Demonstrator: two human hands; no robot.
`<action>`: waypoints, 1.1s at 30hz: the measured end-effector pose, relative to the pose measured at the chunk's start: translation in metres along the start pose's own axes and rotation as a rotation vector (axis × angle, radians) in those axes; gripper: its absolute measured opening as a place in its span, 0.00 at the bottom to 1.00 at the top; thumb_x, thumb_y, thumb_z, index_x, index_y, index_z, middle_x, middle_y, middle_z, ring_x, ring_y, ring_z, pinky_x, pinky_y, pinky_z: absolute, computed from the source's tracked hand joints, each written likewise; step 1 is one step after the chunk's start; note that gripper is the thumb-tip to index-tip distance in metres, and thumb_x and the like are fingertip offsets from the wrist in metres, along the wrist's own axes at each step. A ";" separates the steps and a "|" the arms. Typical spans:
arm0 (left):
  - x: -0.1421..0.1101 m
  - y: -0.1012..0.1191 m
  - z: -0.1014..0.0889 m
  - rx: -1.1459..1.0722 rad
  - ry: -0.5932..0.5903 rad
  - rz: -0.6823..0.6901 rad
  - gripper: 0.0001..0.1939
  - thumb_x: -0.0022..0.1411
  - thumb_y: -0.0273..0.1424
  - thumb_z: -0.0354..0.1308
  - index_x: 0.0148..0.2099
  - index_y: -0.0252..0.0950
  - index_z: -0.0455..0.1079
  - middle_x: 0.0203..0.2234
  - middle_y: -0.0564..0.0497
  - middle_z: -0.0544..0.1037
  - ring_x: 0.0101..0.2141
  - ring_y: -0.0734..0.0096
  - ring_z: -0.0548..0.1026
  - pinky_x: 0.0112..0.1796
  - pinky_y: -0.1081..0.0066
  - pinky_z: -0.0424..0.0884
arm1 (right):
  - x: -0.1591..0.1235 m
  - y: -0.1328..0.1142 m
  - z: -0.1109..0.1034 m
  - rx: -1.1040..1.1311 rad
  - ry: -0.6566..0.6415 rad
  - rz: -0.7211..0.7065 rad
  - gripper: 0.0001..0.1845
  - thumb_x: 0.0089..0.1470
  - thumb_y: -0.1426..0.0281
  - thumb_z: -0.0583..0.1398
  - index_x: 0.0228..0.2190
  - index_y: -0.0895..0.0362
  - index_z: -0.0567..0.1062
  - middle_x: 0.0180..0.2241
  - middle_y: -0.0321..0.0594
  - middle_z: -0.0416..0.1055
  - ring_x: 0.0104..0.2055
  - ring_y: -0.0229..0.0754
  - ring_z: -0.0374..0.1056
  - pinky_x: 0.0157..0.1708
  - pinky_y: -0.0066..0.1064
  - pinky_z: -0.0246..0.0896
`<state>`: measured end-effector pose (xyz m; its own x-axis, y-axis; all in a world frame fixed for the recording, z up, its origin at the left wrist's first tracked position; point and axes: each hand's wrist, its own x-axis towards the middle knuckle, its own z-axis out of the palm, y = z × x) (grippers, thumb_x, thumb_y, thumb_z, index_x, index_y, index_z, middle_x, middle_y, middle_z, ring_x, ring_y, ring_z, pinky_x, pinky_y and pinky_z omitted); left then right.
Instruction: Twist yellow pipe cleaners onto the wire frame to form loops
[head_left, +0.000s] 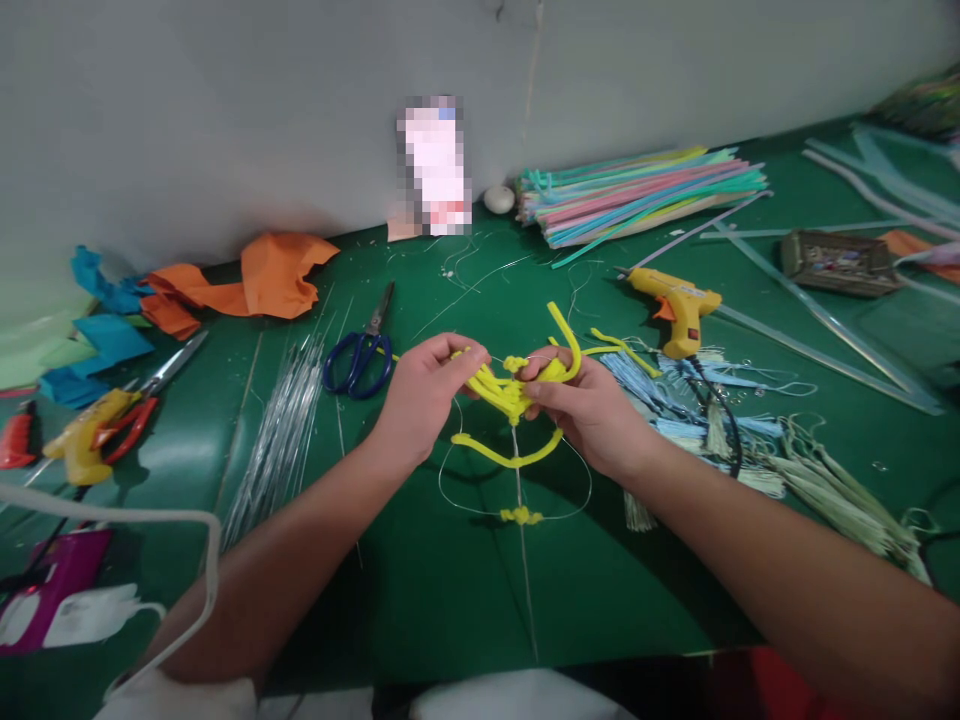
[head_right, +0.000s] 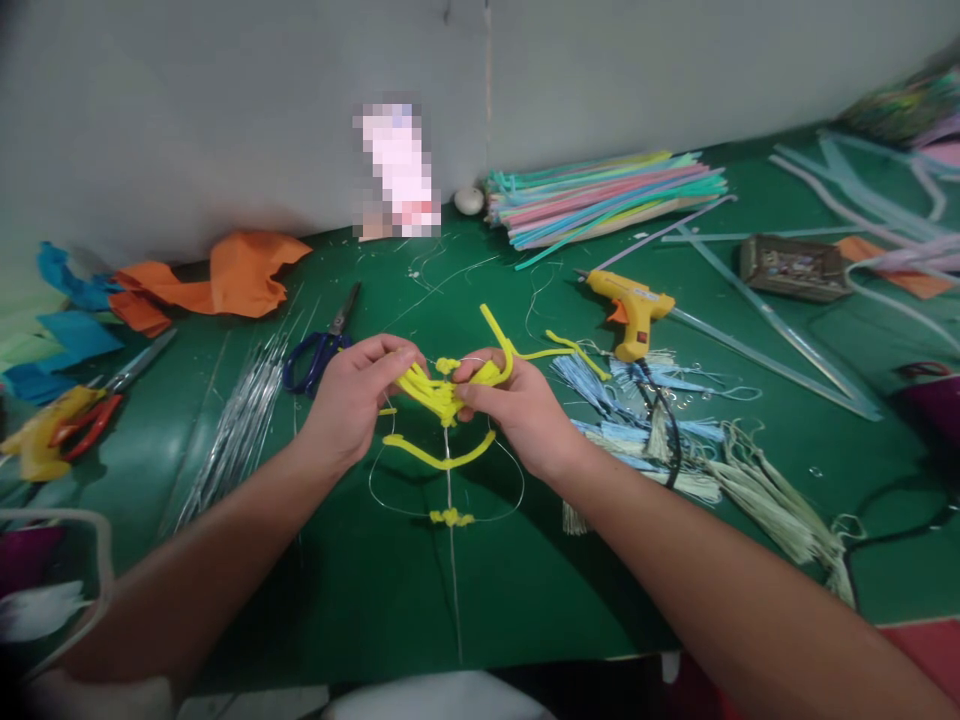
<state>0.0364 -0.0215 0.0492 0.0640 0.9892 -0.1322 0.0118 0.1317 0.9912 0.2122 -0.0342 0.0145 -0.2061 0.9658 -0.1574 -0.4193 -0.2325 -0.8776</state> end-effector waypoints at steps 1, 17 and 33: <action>0.000 0.000 0.000 -0.018 -0.015 -0.019 0.10 0.55 0.37 0.65 0.31 0.35 0.74 0.27 0.52 0.76 0.27 0.75 0.71 0.30 0.74 0.70 | 0.000 -0.001 0.000 0.002 0.002 0.005 0.09 0.40 0.73 0.70 0.26 0.55 0.77 0.31 0.32 0.70 0.25 0.31 0.66 0.28 0.28 0.68; -0.001 0.000 0.001 0.009 -0.201 -0.176 0.14 0.56 0.41 0.66 0.34 0.33 0.74 0.26 0.50 0.79 0.24 0.72 0.76 0.28 0.71 0.73 | 0.000 0.002 -0.005 -0.018 0.007 -0.025 0.09 0.42 0.71 0.71 0.28 0.54 0.77 0.31 0.32 0.70 0.27 0.32 0.66 0.29 0.28 0.65; 0.000 -0.004 0.001 -0.048 -0.231 -0.184 0.15 0.57 0.41 0.64 0.33 0.33 0.74 0.25 0.51 0.77 0.25 0.73 0.75 0.30 0.71 0.72 | 0.001 0.001 -0.004 -0.004 0.003 -0.029 0.10 0.43 0.71 0.72 0.28 0.54 0.77 0.30 0.32 0.70 0.26 0.32 0.66 0.30 0.28 0.64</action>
<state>0.0375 -0.0223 0.0457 0.2902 0.9083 -0.3013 -0.0030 0.3157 0.9489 0.2151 -0.0335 0.0113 -0.1917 0.9724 -0.1332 -0.4212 -0.2041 -0.8837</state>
